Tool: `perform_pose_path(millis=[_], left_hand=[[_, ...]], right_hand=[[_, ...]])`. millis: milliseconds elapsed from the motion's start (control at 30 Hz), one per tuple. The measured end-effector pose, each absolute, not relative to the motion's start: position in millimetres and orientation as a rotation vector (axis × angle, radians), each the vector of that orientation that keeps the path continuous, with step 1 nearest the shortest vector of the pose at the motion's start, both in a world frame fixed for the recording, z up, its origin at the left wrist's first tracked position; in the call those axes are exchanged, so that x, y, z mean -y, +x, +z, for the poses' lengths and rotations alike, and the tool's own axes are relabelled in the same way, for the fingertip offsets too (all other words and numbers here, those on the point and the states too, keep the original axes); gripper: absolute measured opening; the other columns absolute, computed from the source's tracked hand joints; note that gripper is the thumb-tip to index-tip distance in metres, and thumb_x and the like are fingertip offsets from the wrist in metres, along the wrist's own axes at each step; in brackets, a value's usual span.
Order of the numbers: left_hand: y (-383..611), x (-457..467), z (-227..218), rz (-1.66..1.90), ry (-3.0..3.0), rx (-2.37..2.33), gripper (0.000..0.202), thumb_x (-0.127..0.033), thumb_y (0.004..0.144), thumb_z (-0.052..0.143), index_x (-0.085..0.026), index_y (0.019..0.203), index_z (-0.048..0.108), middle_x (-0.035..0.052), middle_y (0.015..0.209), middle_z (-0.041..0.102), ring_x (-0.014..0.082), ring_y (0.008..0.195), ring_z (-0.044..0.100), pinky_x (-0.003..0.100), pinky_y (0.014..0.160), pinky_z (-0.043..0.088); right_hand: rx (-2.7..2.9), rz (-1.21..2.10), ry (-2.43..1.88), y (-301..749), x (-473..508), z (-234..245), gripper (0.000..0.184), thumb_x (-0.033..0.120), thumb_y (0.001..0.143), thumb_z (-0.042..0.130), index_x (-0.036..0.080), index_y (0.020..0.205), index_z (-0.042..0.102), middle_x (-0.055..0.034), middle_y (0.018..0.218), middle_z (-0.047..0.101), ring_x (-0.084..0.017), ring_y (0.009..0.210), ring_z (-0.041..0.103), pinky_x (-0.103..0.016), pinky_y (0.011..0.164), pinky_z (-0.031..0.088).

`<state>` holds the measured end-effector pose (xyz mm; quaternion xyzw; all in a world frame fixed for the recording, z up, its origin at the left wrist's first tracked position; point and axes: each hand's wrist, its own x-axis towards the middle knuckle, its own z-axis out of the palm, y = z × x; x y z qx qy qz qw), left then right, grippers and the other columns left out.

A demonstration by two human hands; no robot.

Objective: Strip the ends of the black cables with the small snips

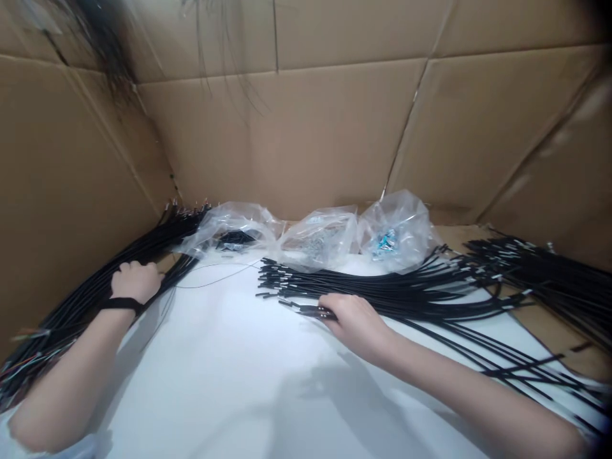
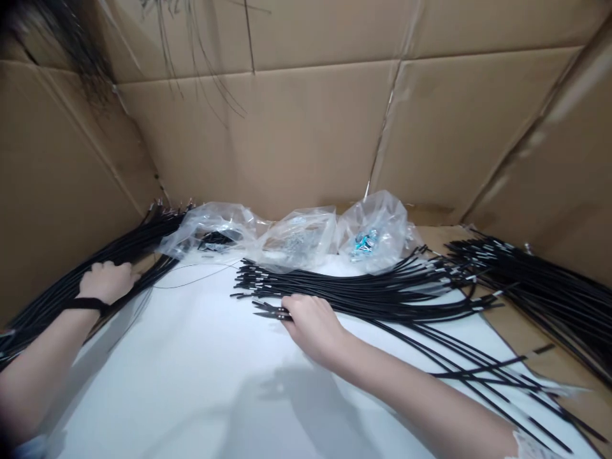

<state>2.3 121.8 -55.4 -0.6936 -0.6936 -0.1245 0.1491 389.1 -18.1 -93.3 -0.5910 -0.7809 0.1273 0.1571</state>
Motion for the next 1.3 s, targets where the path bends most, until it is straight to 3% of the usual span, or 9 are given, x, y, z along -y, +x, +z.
perform_pose_path(millis=[100,233,467,600,767,933,1033,1167,1300], left_hand=[[47.6,-105.7,-53.0,-0.375,-2.011,1.802,0.041,-0.035,0.087,0.027,-0.004,0.092,0.054,0.0189,0.091,0.051,0.0351,0.096,0.046,0.05,0.081,0.036],[125.4,-79.0,-78.7,-0.283,-2.665,1.267,0.032,-0.033,0.091,0.029,-0.015,0.091,0.055,0.0074,0.091,0.056,0.0161,0.085,0.051,0.026,0.078,0.039],[188.3,-61.7,-133.0,-0.189,-2.892,0.997,0.025,-0.023,0.09,0.03,-0.013,0.087,0.052,0.0081,0.09,0.052,0.0191,0.083,0.046,0.034,0.075,0.037],[180.4,-64.6,-122.3,-0.337,-3.064,1.171,0.022,-0.025,0.091,0.028,-0.015,0.089,0.047,0.0062,0.088,0.053,0.0161,0.081,0.047,0.03,0.073,0.039],[177.0,-60.9,-91.4,-0.491,-3.079,1.062,0.024,-0.025,0.092,0.028,-0.017,0.102,0.049,0.0056,0.097,0.054,0.0145,0.09,0.049,0.027,0.08,0.039],[178.1,-57.2,-57.5,-0.49,-2.968,0.887,0.026,-0.029,0.092,0.032,-0.014,0.093,0.054,0.0057,0.088,0.055,0.0142,0.082,0.049,0.026,0.074,0.037],[170.5,-62.0,-50.7,-0.486,-2.947,0.916,0.024,-0.029,0.091,0.035,-0.015,0.09,0.054,0.0049,0.086,0.055,0.0138,0.08,0.049,0.026,0.072,0.036],[160.4,-78.6,-60.5,-0.471,-2.968,1.099,0.024,-0.032,0.089,0.037,-0.016,0.09,0.055,0.0038,0.085,0.057,0.0137,0.076,0.05,0.025,0.069,0.036],[159.2,-98.2,-77.2,-0.493,-2.957,1.183,0.026,-0.033,0.089,0.037,-0.016,0.089,0.056,0.0038,0.086,0.058,0.0145,0.077,0.05,0.025,0.069,0.036]], right_hand=[[2.129,0.418,-1.862,399.2,21.2,-119.9,0.026,0.041,0.079,0.052,0.017,0.09,0.057,-0.0046,0.083,0.063,-0.023,0.081,0.058,-0.027,0.061,0.029],[2.112,0.501,-1.912,406.9,21.1,-145.3,0.027,0.037,0.075,0.056,0.019,0.096,0.057,-0.0049,0.086,0.064,-0.024,0.083,0.058,-0.026,0.063,0.03],[2.065,0.466,-1.834,414.7,14.4,-155.4,0.015,0.026,0.077,0.049,0.019,0.085,0.059,-0.0028,0.079,0.063,-0.019,0.076,0.058,-0.025,0.061,0.031],[2.023,0.396,-1.711,427.7,13.1,-140.9,0.019,0.032,0.082,0.047,0.018,0.084,0.06,-0.0023,0.082,0.062,-0.017,0.077,0.056,-0.025,0.066,0.034],[2.012,0.355,-1.645,435.4,15.7,-113.9,0.01,0.021,0.079,0.051,0.018,0.088,0.056,-0.0005,0.09,0.06,-0.014,0.081,0.055,-0.024,0.07,0.036],[1.941,0.487,-1.703,436.3,25.3,-90.4,0.019,0.037,0.081,0.051,0.02,0.086,0.058,0.001,0.081,0.063,-0.015,0.075,0.056,-0.025,0.066,0.038],[1.892,0.388,-1.653,433.0,29.6,-98.2,0.021,0.038,0.08,0.054,0.02,0.09,0.059,0.0005,0.092,0.062,-0.015,0.084,0.057,-0.025,0.072,0.039],[2.015,0.261,-1.629,417.9,32.5,-126.4,0.013,0.018,0.079,0.053,0.018,0.09,0.059,-0.0019,0.093,0.06,-0.015,0.085,0.057,-0.025,0.072,0.038],[2.253,0.331,-1.836,402.2,29.7,-146.7,0.025,0.02,0.08,0.05,0.019,0.103,0.059,-0.0053,0.105,0.058,-0.021,0.088,0.057,-0.028,0.068,0.036]])
